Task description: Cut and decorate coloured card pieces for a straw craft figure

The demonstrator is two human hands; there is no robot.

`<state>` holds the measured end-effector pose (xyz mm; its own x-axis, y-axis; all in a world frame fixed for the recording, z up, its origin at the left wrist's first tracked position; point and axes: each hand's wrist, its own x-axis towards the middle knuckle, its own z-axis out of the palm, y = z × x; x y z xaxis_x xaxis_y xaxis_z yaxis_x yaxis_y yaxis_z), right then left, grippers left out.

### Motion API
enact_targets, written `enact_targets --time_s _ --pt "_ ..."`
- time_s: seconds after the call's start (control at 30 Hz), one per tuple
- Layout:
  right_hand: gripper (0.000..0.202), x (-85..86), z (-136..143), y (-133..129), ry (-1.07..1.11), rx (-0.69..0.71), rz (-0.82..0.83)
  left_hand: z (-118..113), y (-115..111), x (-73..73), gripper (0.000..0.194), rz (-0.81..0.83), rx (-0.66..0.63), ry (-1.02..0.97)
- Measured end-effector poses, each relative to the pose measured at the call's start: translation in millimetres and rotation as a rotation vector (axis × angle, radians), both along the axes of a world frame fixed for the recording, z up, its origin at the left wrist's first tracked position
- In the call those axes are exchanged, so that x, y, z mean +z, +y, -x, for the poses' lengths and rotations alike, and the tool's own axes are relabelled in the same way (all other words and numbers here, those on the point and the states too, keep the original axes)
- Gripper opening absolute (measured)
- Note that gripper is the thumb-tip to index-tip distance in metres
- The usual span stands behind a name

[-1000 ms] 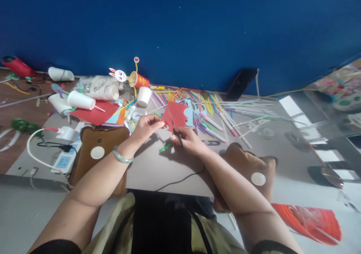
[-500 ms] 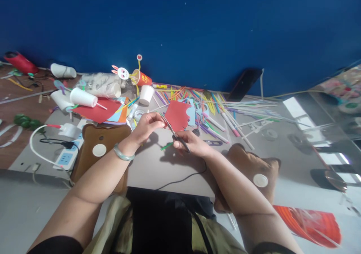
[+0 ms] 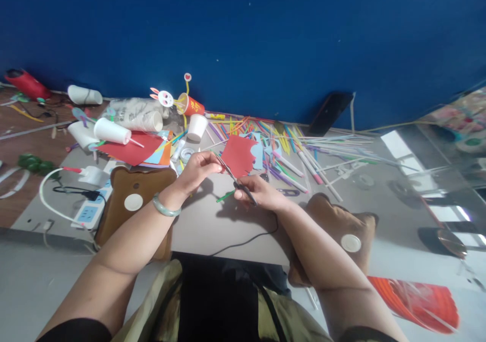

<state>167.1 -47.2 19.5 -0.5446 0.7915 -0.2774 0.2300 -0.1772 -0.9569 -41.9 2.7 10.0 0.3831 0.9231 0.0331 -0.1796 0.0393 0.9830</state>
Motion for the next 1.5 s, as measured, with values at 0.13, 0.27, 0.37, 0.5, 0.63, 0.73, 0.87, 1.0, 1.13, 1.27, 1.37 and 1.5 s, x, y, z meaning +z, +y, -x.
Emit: enact_targets --time_s 0.13,0.27,0.37,0.5,0.63,0.73,0.87,1.0,1.13,1.27,1.37,1.5 --pt "0.053 1.2 0 0 -0.009 -0.001 0.011 -1 0 -0.3 0.005 0.013 0.007 -0.002" --pt "0.053 2.4 0 0 -0.015 0.002 0.005 -1 0 0.3 0.005 0.015 0.010 0.004" --pt "0.054 2.0 0 -1 -0.021 0.001 0.003 -1 0 0.5 0.005 0.017 0.009 0.010" --pt "0.055 0.6 0 0 -0.017 -0.003 0.005 0 1 0.0 0.004 0.002 0.003 0.019" --pt "0.055 1.4 0 0 -0.023 -0.003 0.026 1 1 -1.1 0.004 -0.007 -0.004 0.030" --pt "0.055 2.5 1 0 -0.022 -0.002 0.033 1 2 -1.8 0.004 -0.014 -0.008 0.035" --pt "0.055 0.8 0 0 -0.026 -0.007 0.019 2 1 -1.5 0.005 -0.017 -0.009 0.037" --pt "0.054 -1.7 -1 1 -0.021 -0.012 0.005 1 0 1.0 0.006 -0.013 -0.014 0.039" --pt "0.050 -2.4 4 0 0.006 -0.153 -0.065 -1 -2 2.7 0.008 -0.007 0.013 0.025" --pt "0.045 -5.3 12 -1 0.075 -0.462 -0.105 -6 -3 -2.2 0.010 0.020 0.030 0.072" --pt "0.048 -9.6 15 -2 0.144 -0.624 -0.156 -9 -3 -8.8 0.011 0.031 0.027 0.100" --pt "0.048 -14.7 17 -2 0.211 -0.707 -0.188 -14 -6 -15.3 0.015 0.009 0.003 0.147"
